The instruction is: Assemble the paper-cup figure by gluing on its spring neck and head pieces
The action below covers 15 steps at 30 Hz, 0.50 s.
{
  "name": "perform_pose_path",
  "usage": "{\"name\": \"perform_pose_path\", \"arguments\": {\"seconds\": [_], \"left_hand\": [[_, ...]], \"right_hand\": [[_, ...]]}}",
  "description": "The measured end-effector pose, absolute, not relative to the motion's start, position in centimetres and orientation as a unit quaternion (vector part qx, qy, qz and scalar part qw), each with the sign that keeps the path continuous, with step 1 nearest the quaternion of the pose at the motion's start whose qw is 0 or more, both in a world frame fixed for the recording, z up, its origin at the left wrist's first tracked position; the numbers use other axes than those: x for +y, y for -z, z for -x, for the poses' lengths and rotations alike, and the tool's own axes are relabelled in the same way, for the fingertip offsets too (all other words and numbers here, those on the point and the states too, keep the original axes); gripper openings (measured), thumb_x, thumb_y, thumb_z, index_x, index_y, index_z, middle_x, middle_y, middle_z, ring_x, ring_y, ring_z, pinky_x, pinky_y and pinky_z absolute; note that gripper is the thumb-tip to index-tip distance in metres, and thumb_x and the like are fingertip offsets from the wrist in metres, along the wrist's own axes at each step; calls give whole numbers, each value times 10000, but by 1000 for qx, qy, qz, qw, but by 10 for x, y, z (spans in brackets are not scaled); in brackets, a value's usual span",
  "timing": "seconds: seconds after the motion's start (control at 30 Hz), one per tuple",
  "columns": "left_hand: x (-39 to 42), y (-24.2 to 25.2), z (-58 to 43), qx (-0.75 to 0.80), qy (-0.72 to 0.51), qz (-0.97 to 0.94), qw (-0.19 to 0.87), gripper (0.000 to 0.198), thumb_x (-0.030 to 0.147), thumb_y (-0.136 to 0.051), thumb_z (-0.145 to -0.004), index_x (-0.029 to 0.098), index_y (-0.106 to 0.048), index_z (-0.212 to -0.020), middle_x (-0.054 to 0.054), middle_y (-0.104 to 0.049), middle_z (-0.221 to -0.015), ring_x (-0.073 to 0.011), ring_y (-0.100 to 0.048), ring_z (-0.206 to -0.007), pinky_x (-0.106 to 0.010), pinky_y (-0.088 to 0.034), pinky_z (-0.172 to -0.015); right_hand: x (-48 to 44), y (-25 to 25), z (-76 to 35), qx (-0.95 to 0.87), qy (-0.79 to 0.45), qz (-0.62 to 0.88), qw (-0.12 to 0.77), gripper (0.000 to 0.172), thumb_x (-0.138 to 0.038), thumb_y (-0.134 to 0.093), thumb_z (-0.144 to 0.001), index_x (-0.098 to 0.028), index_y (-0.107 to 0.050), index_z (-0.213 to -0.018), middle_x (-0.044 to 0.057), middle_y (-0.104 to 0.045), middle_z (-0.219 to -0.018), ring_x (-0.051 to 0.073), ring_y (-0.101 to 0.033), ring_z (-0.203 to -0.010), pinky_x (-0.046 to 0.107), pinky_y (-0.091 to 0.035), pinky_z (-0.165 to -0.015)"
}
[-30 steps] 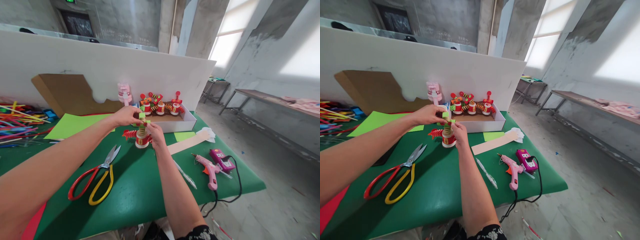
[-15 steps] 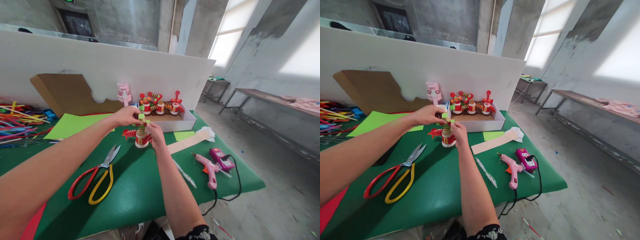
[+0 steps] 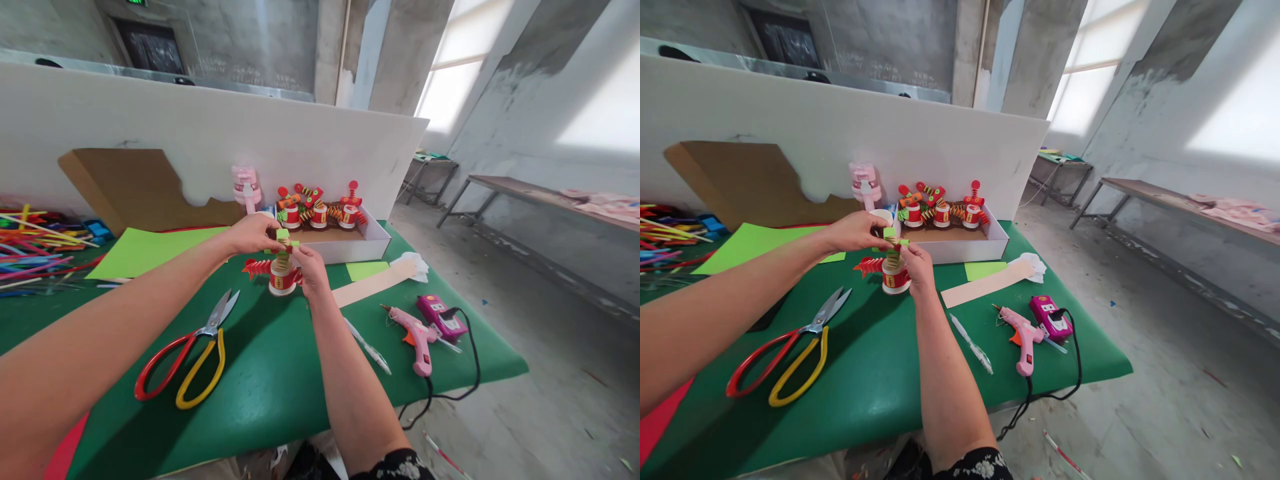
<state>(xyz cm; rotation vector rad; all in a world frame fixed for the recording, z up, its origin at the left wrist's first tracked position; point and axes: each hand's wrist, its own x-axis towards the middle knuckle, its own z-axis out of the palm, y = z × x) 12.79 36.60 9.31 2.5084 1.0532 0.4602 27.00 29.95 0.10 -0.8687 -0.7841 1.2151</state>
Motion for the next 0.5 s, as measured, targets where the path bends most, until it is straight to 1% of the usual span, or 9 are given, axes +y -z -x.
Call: {"name": "perform_pose_path", "arguments": {"seconds": [0.13, 0.23, 0.33, 0.5], "left_hand": [[366, -93, -128, 376, -164, -891, 196, 307, 449, -744, -642, 195, -588, -571, 52, -521, -523, -118, -441, -539, -244, -276, -524], [366, -93, -128, 375, -162, -890, 203, 267, 431, -736, -651, 195, -620, -601, 50, -539, -529, -123, -456, -548, -246, -290, -535], [367, -93, -128, 377, -158, -890, 204, 264, 428, -739, -647, 195, -622, -604, 44, -540, -541, -129, -462, -562, -251, -298, -549], [365, -92, -130, 382, -162, -887, 203, 315, 461, -742, -629, 199, -580, -567, 48, -504, -524, -121, -438, -540, -246, -284, -520]], "right_hand": [[300, 0, -270, -337, -548, 391, 659, 150, -302, -722, -709, -184, -784, -778, 30, -769, -830, 207, -672, -858, 288, -507, -751], [300, 0, -270, -336, -553, 380, 661, 175, -330, -739, -703, -189, -787, -793, 34, -778, -880, 220, -681, -908, 291, -524, -766], [300, 1, -270, -337, -554, 374, 663, 211, -363, -758, -695, -194, -790, -817, 36, -783, -912, 239, -687, -967, 310, -539, -803], [299, 1, -270, -341, -551, 358, 672, 193, -320, -752, -710, -193, -795, -848, 48, -788, -997, 246, -678, -1068, 329, -527, -912]]}}
